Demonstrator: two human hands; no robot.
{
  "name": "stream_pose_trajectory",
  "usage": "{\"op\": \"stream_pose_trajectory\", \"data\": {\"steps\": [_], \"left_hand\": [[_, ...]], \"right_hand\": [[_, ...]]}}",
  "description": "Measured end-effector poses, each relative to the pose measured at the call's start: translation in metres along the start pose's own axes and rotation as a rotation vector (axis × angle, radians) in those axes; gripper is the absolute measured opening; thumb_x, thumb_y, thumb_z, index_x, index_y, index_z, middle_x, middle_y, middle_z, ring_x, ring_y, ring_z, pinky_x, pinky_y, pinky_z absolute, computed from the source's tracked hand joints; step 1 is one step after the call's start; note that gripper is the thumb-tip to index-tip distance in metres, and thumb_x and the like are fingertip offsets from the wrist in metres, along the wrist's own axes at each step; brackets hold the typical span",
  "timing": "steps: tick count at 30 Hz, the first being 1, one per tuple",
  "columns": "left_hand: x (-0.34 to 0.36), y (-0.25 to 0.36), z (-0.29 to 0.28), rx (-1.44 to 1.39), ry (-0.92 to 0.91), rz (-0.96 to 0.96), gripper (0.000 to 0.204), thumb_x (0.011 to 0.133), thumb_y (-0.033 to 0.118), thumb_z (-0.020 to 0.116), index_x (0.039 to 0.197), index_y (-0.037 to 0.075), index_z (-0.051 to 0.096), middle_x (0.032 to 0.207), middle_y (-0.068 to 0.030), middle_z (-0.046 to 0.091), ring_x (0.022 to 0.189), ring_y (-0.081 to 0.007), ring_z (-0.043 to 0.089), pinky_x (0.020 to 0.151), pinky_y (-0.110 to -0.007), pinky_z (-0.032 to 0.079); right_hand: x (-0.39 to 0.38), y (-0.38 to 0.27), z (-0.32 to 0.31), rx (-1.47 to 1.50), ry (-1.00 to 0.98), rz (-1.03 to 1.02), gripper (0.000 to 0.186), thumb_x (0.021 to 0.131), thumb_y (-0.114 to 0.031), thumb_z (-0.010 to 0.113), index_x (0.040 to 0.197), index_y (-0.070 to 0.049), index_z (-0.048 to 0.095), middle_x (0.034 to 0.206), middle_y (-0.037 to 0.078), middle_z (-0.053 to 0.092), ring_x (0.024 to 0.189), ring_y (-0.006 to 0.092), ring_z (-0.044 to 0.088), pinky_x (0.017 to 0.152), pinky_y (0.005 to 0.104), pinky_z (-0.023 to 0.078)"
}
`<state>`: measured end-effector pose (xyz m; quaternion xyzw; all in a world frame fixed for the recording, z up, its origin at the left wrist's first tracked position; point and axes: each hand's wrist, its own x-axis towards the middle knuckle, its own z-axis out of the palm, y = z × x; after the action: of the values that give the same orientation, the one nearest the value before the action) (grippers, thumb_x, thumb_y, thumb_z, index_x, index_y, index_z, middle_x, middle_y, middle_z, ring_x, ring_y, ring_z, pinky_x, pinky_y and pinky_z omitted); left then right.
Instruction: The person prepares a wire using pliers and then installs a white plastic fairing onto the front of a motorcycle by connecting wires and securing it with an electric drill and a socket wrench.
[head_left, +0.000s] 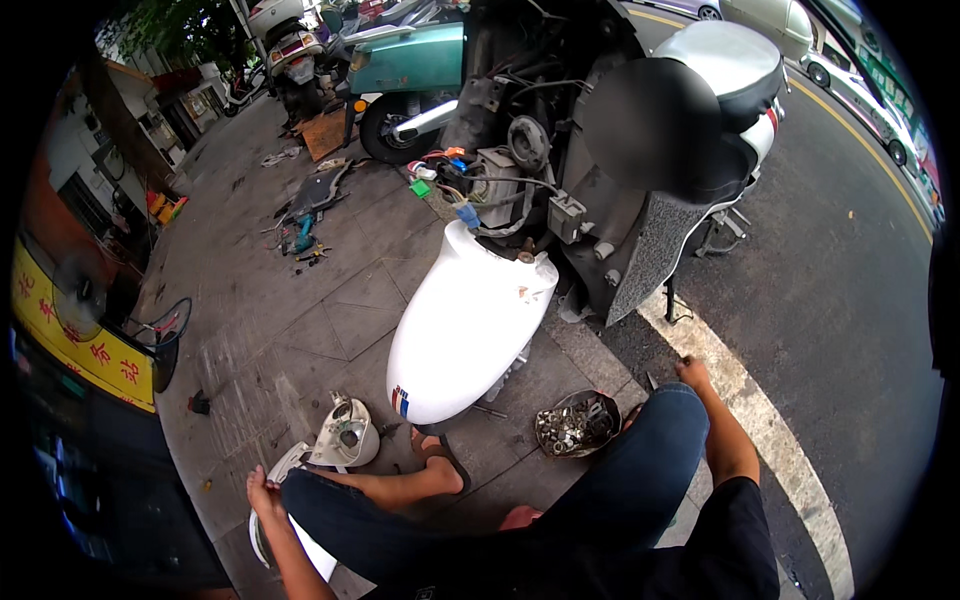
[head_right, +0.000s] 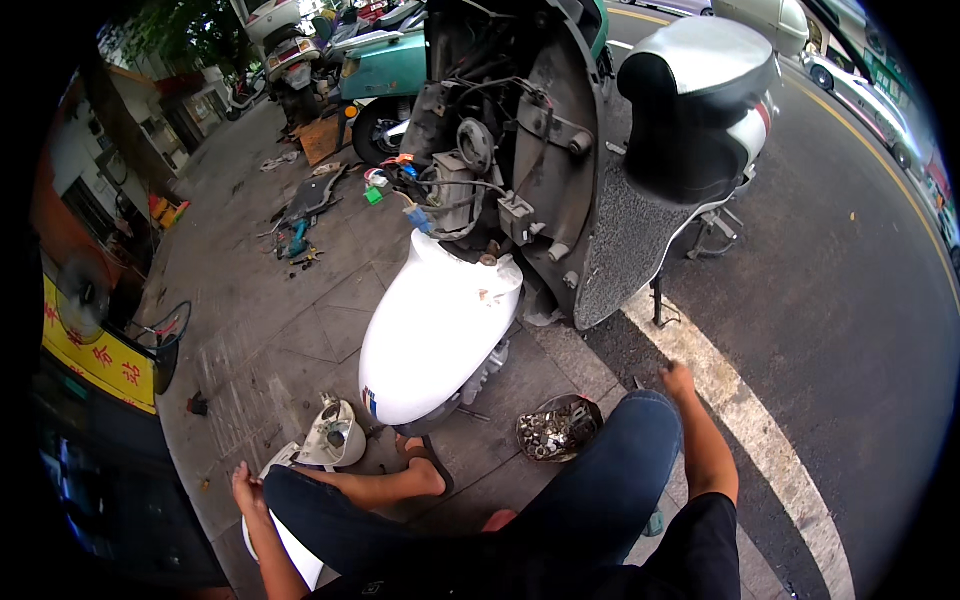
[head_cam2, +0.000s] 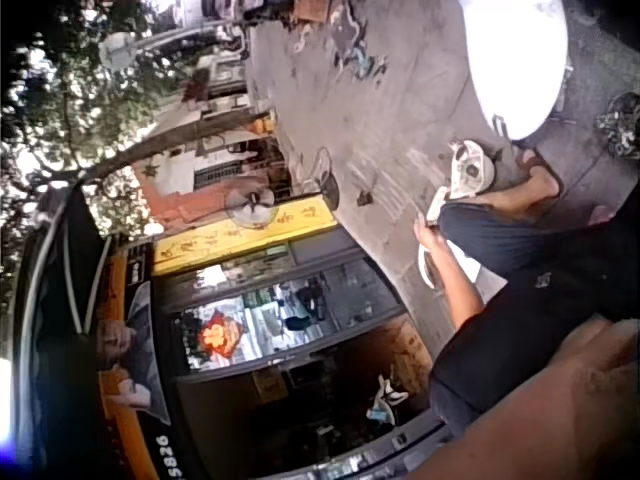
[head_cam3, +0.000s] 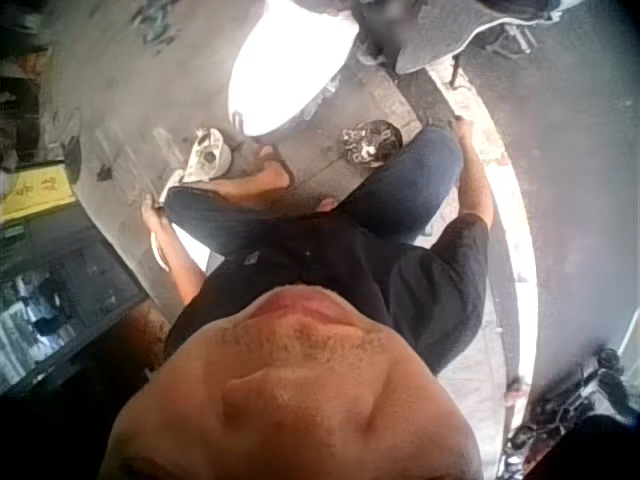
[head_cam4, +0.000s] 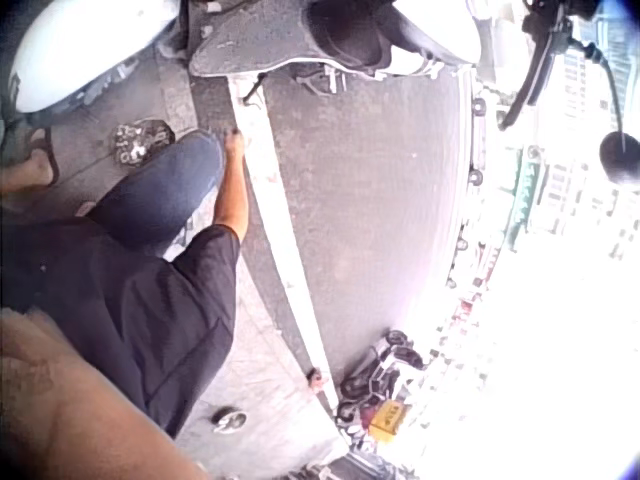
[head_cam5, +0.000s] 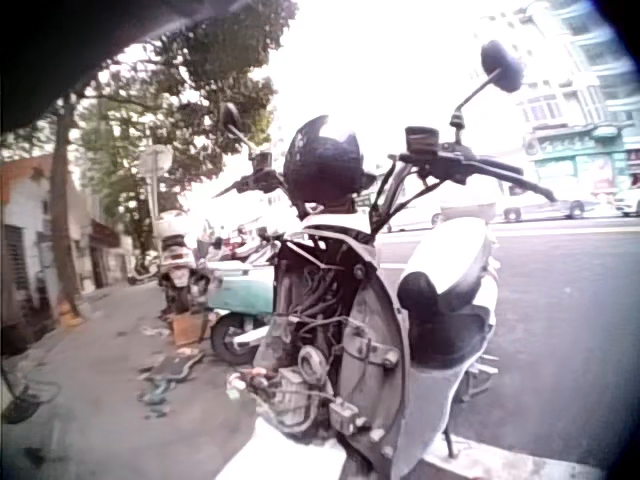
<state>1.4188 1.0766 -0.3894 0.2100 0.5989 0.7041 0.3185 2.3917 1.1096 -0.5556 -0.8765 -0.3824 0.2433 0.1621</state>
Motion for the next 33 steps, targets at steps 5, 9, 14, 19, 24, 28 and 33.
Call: {"op": "stream_pose_trajectory", "data": {"steps": [5, 9, 14, 19, 24, 28, 33], "left_hand": [[-0.029, -0.056, -0.099, 1.091, 0.114, 0.364, 0.013, 0.096, 0.013, 0.059, 0.097, 0.001, 0.064, 0.082, -0.0112, 0.072, 0.074, -0.0189, 0.065, 0.070, -0.035, 0.053], [-0.088, -0.057, -0.153, 0.864, 0.380, -0.395, 0.027, 0.096, 0.018, 0.057, 0.117, 0.002, 0.066, 0.090, -0.0162, 0.074, 0.077, -0.0302, 0.070, 0.065, -0.047, 0.058], [-0.126, -0.053, -0.173, 0.899, 0.149, -0.578, 0.026, 0.091, 0.018, 0.065, 0.108, -0.001, 0.072, 0.100, -0.0201, 0.073, 0.079, -0.0310, 0.071, 0.055, -0.048, 0.057], [-0.162, -0.047, -0.115, 0.949, -0.023, -0.472, 0.025, 0.097, 0.022, 0.060, 0.117, 0.008, 0.067, 0.097, -0.0088, 0.073, 0.078, -0.0183, 0.068, 0.066, -0.034, 0.054], [-0.182, -0.057, -0.093, 0.937, -0.120, -0.511, 0.023, 0.095, 0.018, 0.058, 0.113, 0.008, 0.067, 0.092, -0.0069, 0.071, 0.073, -0.0169, 0.064, 0.064, -0.032, 0.051], [-0.173, -0.087, -0.147, 0.912, -0.113, -0.534, 0.020, 0.095, 0.018, 0.060, 0.111, 0.007, 0.068, 0.087, -0.0040, 0.069, 0.069, -0.0138, 0.060, 0.058, -0.031, 0.049], [-0.130, -0.125, -0.223, 1.273, 0.150, -0.285, 0.037, 0.087, 0.034, 0.073, 0.111, 0.006, 0.074, 0.100, -0.0124, 0.076, 0.090, -0.0254, 0.071, 0.081, -0.036, 0.056]], "right_hand": [[-0.031, 0.029, 0.162, -0.041, -0.408, -0.151, 0.037, 0.090, -0.034, 0.071, 0.113, -0.006, 0.073, 0.107, 0.021, 0.074, 0.103, 0.0370, 0.072, 0.090, 0.0451, 0.055], [-0.019, -0.011, 0.205, -0.016, -0.435, -0.309, 0.036, 0.090, -0.034, 0.071, 0.114, -0.006, 0.073, 0.108, 0.018, 0.075, 0.101, 0.0351, 0.072, 0.088, 0.0443, 0.056], [0.005, -0.028, 0.203, -0.028, -0.410, -0.435, 0.036, 0.091, -0.033, 0.072, 0.115, -0.007, 0.073, 0.108, 0.015, 0.076, 0.099, 0.0327, 0.073, 0.085, 0.0435, 0.057], [0.010, -0.024, 0.224, -0.065, -0.624, -0.574, 0.043, 0.085, -0.035, 0.076, 0.120, -0.008, 0.073, 0.102, 0.021, 0.075, 0.100, 0.0354, 0.073, 0.084, 0.0454, 0.057], [-0.035, -0.018, 0.258, -0.079, -1.069, -0.599, 0.040, 0.086, -0.033, 0.075, 0.114, -0.004, 0.074, 0.097, 0.019, 0.077, 0.091, 0.0313, 0.074, 0.081, 0.0420, 0.057], [-0.062, -0.017, 0.241, -0.219, -1.012, -0.454, 0.041, 0.087, -0.033, 0.075, 0.115, -0.003, 0.074, 0.097, 0.019, 0.077, 0.090, 0.0311, 0.074, 0.081, 0.0419, 0.057], [-0.090, -0.027, 0.197, -0.260, -0.941, -0.309, 0.041, 0.087, -0.033, 0.074, 0.115, -0.003, 0.074, 0.098, 0.019, 0.077, 0.090, 0.0309, 0.074, 0.081, 0.0419, 0.057]]}}
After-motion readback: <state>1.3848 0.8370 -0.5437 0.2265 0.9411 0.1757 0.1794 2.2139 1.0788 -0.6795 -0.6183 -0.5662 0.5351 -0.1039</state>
